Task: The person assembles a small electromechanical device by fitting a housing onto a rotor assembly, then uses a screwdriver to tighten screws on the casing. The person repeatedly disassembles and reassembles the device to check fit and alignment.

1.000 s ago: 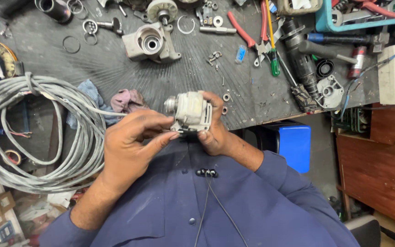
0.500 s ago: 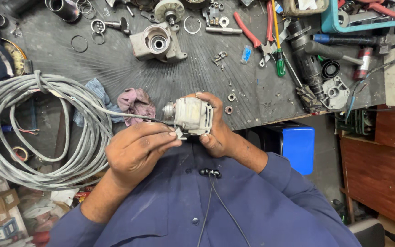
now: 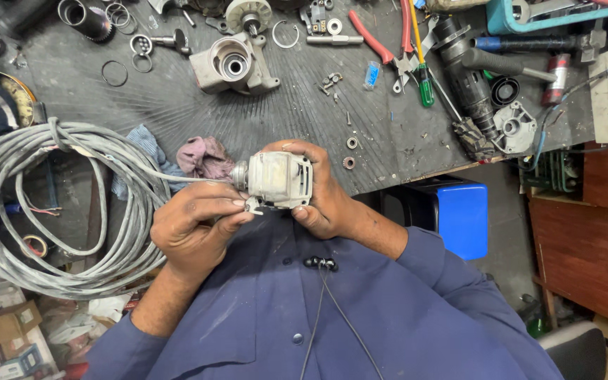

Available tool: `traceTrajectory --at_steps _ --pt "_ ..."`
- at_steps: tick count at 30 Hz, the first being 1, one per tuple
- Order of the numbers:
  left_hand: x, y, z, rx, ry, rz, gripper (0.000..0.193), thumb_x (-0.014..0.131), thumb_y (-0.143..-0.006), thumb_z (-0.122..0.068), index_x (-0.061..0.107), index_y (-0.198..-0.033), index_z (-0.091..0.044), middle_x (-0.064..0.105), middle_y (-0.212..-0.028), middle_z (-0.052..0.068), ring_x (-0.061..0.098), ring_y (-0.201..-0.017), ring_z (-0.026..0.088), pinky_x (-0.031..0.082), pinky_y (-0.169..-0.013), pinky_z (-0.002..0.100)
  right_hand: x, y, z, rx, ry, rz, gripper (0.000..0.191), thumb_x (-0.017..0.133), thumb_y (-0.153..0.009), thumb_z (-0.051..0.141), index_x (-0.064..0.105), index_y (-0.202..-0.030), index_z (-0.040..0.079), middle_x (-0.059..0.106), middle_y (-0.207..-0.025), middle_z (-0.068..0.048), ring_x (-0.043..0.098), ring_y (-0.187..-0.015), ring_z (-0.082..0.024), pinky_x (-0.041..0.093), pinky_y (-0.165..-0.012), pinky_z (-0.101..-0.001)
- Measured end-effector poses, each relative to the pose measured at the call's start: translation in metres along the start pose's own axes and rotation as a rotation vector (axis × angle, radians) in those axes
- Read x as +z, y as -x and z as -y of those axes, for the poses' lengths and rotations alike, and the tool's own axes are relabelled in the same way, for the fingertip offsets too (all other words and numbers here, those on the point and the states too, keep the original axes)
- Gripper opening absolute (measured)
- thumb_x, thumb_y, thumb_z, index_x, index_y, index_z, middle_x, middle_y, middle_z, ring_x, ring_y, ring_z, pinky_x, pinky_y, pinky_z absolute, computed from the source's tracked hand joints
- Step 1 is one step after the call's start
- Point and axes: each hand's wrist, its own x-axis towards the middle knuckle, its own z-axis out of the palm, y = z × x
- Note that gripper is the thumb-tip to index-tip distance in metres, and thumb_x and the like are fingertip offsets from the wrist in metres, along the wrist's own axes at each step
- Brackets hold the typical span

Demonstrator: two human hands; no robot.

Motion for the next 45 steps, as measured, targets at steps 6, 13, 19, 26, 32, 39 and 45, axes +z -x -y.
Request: traceTrajectory --at_steps 6,13,19,26,32,39,45 --pt "-0.003 -0.011 -0.011 0.001 -0.054 0.081 0.022 0.088 -0.081 -0.005 0.07 -0.094 -0.002 0.072 -0.088 0.01 0.072 -0.082 0.021 0.057 -0.074 0.03 -0.008 -0.009 0.015 -0.009 0.049 0.034 0.074 0.058 -0.105 0.047 0.019 -0.156 0.009 0.039 -0.149 -0.024 0.048 -0.138 -0.03 0.042 -0.115 -0.0438" --pt "-0.011 -0.029 -0.039 -0.025 -0.225 0.25 0.021 0.088 -0.077 -0.006 0.075 -0.093 -0.005 0.071 -0.088 0.008 0.071 -0.081 0.02 0.057 -0.073 0.031 -0.016 -0.009 0.019 -0.04 0.092 0.07 0.076 0.065 -0.102 0.038 0.02 -0.156 0.009 0.038 -0.149 -0.023 0.047 -0.139 -0.032 0.042 -0.12 -0.046" --pt "-0.005 -0.032 -0.062 -0.149 -0.31 0.223 0.02 0.084 -0.083 -0.005 0.076 -0.102 -0.004 0.073 -0.096 0.008 0.073 -0.086 0.02 0.057 -0.075 0.03 -0.012 -0.006 0.009 -0.059 0.044 0.006 0.075 0.064 -0.104 0.043 0.021 -0.156 0.009 0.044 -0.145 -0.022 0.051 -0.135 -0.03 0.045 -0.118 -0.0448" --pt "0.001 -0.037 -0.07 -0.002 -0.407 0.182 0.021 0.084 -0.083 -0.002 0.075 -0.102 -0.004 0.073 -0.098 0.008 0.072 -0.088 0.023 0.057 -0.076 0.034 -0.006 -0.005 0.003 -0.061 0.044 -0.078 0.072 0.057 -0.106 0.051 0.024 -0.153 0.008 0.046 -0.143 -0.021 0.051 -0.133 -0.029 0.044 -0.114 -0.0437" --pt "-0.002 -0.048 -0.067 0.159 -0.439 0.274 0.024 0.084 -0.08 0.0 0.072 -0.101 -0.004 0.072 -0.096 0.008 0.072 -0.089 0.026 0.058 -0.078 0.036 -0.002 -0.002 0.003 -0.024 0.019 -0.136 0.075 0.057 -0.106 0.053 0.024 -0.154 0.005 0.04 -0.147 -0.021 0.048 -0.135 -0.028 0.041 -0.119 -0.0424" --pt "0.005 -0.046 -0.061 0.056 -0.384 0.197 0.023 0.087 -0.081 -0.004 0.072 -0.097 -0.005 0.071 -0.094 0.007 0.07 -0.089 0.024 0.056 -0.081 0.036 0.001 0.001 0.002 0.011 -0.051 -0.151 0.077 0.059 -0.106 0.052 0.022 -0.155 0.004 0.037 -0.149 -0.02 0.045 -0.137 -0.027 0.039 -0.121 -0.0411" --pt "0.015 -0.038 -0.056 0.007 -0.355 0.142 0.02 0.084 -0.083 0.002 0.072 -0.097 -0.004 0.071 -0.095 0.007 0.071 -0.091 0.023 0.057 -0.083 0.034 -0.005 0.003 0.002 0.018 -0.059 -0.158 0.077 0.06 -0.106 0.05 0.023 -0.156 0.005 0.037 -0.147 -0.02 0.044 -0.138 -0.027 0.038 -0.121 -0.0411"
